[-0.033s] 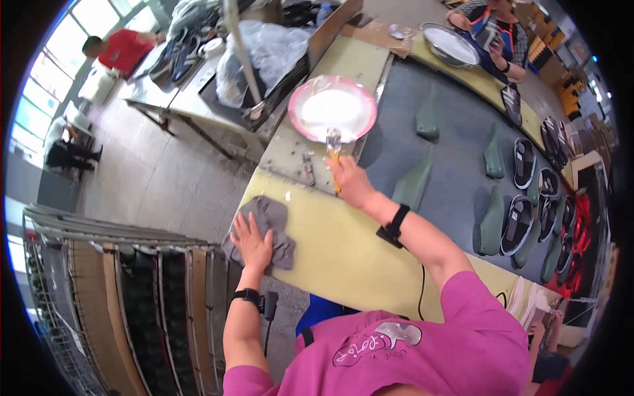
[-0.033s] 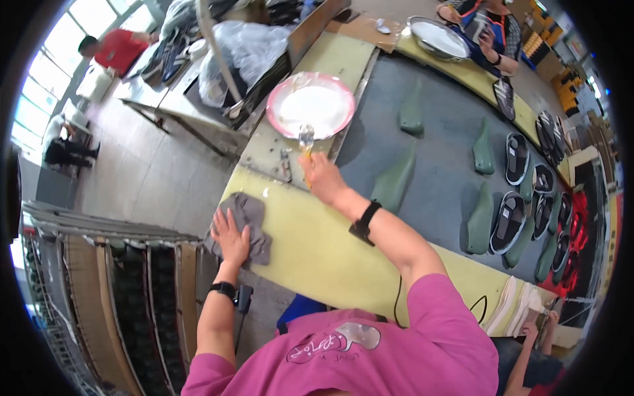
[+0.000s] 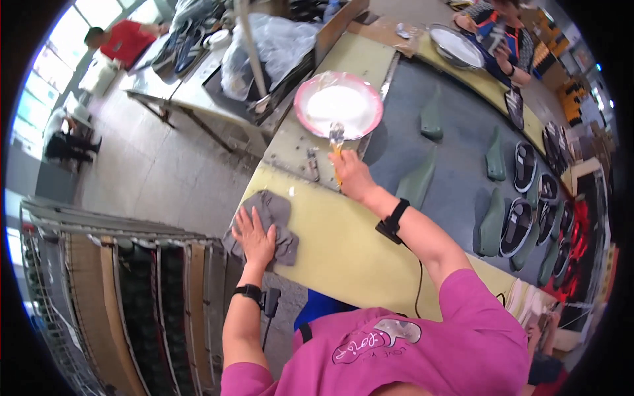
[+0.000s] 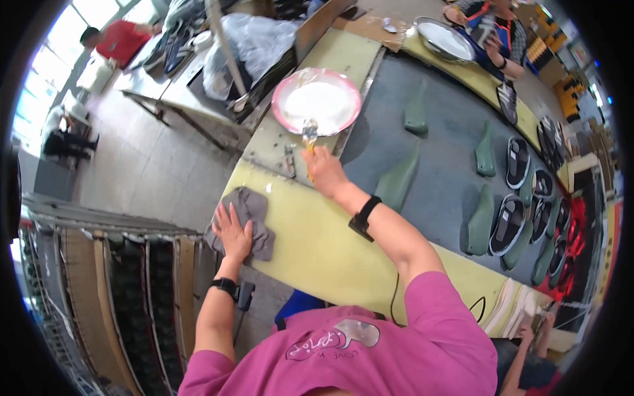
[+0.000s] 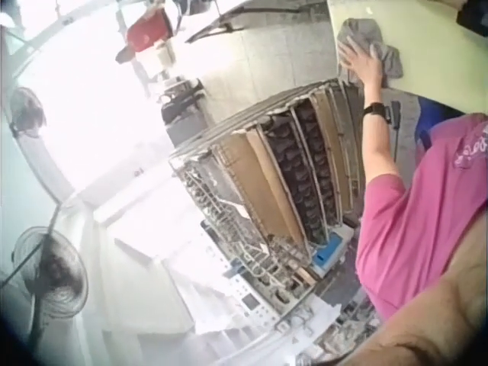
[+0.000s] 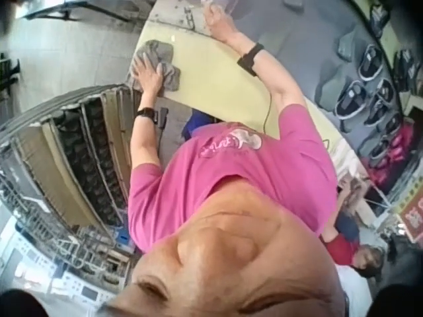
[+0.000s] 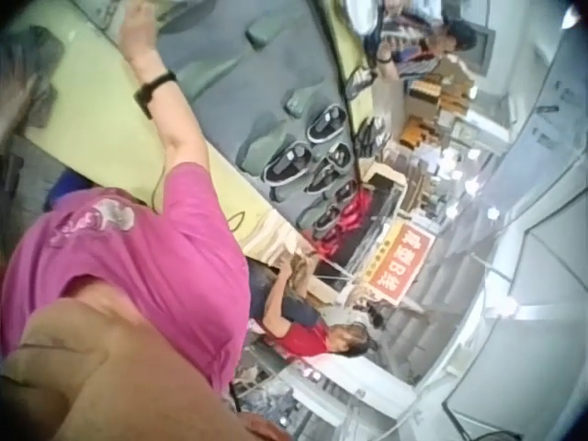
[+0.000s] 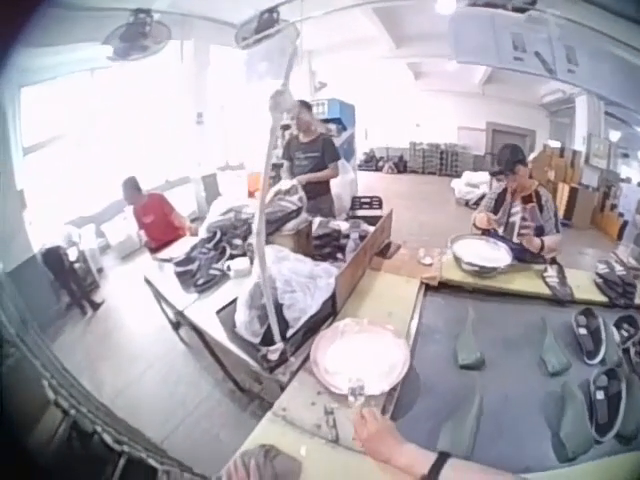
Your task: The recorder is applying a white adhesive/paste to green plastic shoe lasts using a brush, then placing the lasts into a rack.
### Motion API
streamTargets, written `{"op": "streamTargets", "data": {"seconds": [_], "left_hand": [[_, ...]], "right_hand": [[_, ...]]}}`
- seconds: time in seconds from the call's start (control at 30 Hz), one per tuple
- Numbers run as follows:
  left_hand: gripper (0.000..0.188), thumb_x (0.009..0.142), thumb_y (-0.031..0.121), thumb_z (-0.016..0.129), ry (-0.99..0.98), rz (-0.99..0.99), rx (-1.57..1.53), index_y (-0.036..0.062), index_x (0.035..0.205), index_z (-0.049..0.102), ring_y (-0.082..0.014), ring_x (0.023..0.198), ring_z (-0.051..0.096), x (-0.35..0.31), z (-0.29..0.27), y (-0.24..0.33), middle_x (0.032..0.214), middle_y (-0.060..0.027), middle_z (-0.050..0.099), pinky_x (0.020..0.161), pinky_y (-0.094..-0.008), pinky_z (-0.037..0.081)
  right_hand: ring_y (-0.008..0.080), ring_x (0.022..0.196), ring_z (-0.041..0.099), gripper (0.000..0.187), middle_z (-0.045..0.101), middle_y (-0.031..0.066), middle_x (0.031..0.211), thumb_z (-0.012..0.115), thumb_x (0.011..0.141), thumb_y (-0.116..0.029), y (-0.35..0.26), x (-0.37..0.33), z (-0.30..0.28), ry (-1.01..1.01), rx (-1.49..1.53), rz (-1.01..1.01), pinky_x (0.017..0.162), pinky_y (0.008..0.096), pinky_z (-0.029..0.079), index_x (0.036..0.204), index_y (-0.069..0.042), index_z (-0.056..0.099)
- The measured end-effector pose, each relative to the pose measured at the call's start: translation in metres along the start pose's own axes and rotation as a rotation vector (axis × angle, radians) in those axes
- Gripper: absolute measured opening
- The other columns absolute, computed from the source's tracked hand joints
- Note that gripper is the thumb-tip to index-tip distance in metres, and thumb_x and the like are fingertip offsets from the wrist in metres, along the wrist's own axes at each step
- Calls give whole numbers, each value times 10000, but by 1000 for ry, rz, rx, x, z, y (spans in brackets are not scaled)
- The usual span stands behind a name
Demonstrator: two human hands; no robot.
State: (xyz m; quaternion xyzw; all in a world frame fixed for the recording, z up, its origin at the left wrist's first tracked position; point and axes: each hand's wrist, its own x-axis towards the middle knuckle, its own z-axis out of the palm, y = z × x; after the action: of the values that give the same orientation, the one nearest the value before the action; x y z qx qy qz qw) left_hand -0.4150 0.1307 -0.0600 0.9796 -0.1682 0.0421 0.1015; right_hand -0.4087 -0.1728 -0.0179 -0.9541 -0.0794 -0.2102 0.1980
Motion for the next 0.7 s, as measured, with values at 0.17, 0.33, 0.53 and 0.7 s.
{"op": "streamTargets", "data": {"seconds": [0.17, 0.33, 0.53, 0.7], "left_hand": [[715, 802, 355, 524, -89, 7, -67, -1, 1352, 240, -382, 1329, 109, 12, 8, 7, 1436, -224, 129, 1013, -569, 85], [743, 789, 363, 537, -99, -22, -135, -2, 1360, 232, -367, 1340, 88, 2, 6, -5, 1446, -213, 115, 1023, -567, 60], [719, 792, 330, 545, 6, 86, -274, -6, 1354, 249, -346, 1339, 125, -1, 10, 3, 1440, -204, 148, 1041, -535, 77], [688, 772, 279, 566, -70, 225, -173, -13, 1332, 294, -343, 1329, 169, -62, 6, -31, 1433, -204, 163, 1022, -544, 151]], "right_hand": [[334, 889, 499, 425, 489, 167, 922, 505, 703, 9, 29, 8, 32, -182, -153, 67, 684, 394, 464, 1124, -41, 483], [339, 967, 507, 527, 524, 184, 1009, 464, 686, 49, 9, 1, 31, -114, -56, 61, 818, 417, 430, 1205, -37, 431], [379, 1202, 360, 625, 388, 231, 1280, 598, 747, -94, -96, -17, 36, -158, 34, -135, 990, 439, 291, 1297, 26, 327], [365, 1308, 198, 728, 198, 239, 1406, 612, 777, -254, -138, -45, 98, -428, -46, -254, 1042, 474, 194, 1344, 21, 247]]}}
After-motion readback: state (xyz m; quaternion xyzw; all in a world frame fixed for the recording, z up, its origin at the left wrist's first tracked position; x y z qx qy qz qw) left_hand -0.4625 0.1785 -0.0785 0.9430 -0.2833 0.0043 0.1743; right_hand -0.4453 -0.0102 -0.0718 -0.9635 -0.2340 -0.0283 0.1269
